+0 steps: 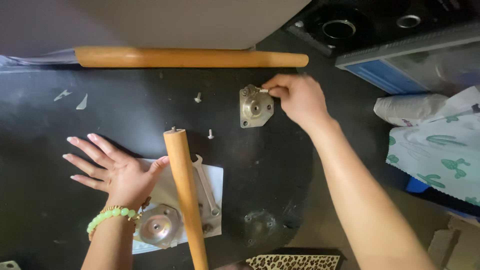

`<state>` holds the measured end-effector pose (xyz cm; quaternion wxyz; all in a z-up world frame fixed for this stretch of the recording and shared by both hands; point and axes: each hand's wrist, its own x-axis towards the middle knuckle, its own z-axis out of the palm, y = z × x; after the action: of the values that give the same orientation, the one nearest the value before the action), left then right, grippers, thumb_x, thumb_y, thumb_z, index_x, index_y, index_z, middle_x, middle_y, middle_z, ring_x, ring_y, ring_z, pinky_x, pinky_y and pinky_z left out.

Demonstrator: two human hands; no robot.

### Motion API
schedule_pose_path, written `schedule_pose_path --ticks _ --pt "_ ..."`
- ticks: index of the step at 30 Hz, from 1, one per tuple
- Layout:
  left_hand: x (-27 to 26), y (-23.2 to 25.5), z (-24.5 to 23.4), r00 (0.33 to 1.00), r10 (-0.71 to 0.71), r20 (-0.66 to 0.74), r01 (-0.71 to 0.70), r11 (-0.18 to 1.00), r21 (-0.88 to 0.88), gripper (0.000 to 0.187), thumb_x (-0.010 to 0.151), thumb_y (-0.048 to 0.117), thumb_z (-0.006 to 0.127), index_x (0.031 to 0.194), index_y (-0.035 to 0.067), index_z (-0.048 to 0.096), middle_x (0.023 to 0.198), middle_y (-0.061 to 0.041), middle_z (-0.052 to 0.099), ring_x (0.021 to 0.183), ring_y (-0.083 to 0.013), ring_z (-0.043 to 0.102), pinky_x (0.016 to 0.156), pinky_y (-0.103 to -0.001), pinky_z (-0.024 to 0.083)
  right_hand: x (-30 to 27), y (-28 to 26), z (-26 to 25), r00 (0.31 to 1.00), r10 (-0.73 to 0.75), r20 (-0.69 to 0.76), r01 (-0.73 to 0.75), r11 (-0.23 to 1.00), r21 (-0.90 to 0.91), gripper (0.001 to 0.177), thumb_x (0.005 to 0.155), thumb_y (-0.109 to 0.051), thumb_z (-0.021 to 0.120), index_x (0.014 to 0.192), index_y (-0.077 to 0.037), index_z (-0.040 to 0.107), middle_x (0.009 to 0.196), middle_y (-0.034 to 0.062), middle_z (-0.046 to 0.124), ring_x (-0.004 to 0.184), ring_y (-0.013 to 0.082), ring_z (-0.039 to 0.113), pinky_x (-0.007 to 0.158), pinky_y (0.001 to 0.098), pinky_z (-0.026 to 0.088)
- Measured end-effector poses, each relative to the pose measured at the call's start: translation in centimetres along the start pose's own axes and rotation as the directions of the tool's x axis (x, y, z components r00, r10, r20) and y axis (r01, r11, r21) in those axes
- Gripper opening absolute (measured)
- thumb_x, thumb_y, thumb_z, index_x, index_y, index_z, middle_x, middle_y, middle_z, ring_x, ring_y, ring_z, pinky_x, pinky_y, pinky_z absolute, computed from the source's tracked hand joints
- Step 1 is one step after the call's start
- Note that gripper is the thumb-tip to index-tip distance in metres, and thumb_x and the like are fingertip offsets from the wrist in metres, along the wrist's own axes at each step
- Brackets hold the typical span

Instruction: The person uses a wrench to tighten screws on metal brackets attached to the underside of a table. They then insert wooden dowels into the brackets and secure them by tightening the screws further.

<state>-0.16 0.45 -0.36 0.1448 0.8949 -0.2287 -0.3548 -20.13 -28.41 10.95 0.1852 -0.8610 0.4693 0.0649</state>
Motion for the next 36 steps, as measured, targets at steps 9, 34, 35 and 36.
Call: schedule_pose_path --ticks 9,34,35,36 --pt "0.4 -0.1 0.5 1.0 -0.012 0.008 0.012 1.0 0.01 0.159 0.063 0.072 0.079 0.16 -0.008 -0.019 0.163 -0.032 -0.033 0.146 -0.0536 -0.035 0.115 -0.075 -0.017 2.2 -0.5 -2.0 0.88 -0.454 -0.141 0.357 0.826 -0.436 0.022 0.086 -0.005 0.068 0.101 -0.016 0.078 0.098 0.0023 0.076 0.1 0.0284 0.067 0.087 0.0406 0.053" --pt "0.0 -0.1 0.1 1.0 -0.011 0.012 0.01 1.0 0.008 0.159 0.063 0.071 0.08 0.16 -0.008 -0.017 0.164 -0.031 -0.031 0.147 -0.0542 -0.033 0.115 -0.076 -0.015 -6.4 -8.7 6.2 0.757 0.563 0.331 -0.602 0.404 0.689 0.051 0.101 -0.013 0.043 0.151 -0.023 0.038 0.062 0.0118 0.064 0.04 0.0207 0.064 0.034 0.0337 0.054" --pt "0.0 -0.1 0.1 1.0 0.001 0.003 -0.001 1.0 0.01 0.159 0.063 0.07 0.08 0.161 -0.009 -0.017 0.164 -0.031 -0.031 0.146 -0.0548 -0.033 0.115 -0.076 -0.015 -6.6 -8.6 6.0 0.757 0.564 0.33 -0.604 0.413 0.681 0.052 0.101 -0.013 0.043 0.152 -0.023 0.038 0.06 0.0117 0.064 0.039 0.0204 0.064 0.034 0.0335 0.053" --pt "0.1 0.0 -0.1 1.0 -0.01 0.014 0.009 1.0 0.013 0.159 0.062 0.071 0.08 0.16 -0.009 -0.016 0.163 -0.031 -0.031 0.146 -0.0546 -0.033 0.114 -0.076 -0.015 -6.7 -8.6 5.9 0.753 0.577 0.316 -0.609 0.431 0.666 0.052 0.101 -0.014 0.044 0.152 -0.024 0.041 0.059 0.011 0.063 0.038 0.0192 0.061 0.033 0.0329 0.05"
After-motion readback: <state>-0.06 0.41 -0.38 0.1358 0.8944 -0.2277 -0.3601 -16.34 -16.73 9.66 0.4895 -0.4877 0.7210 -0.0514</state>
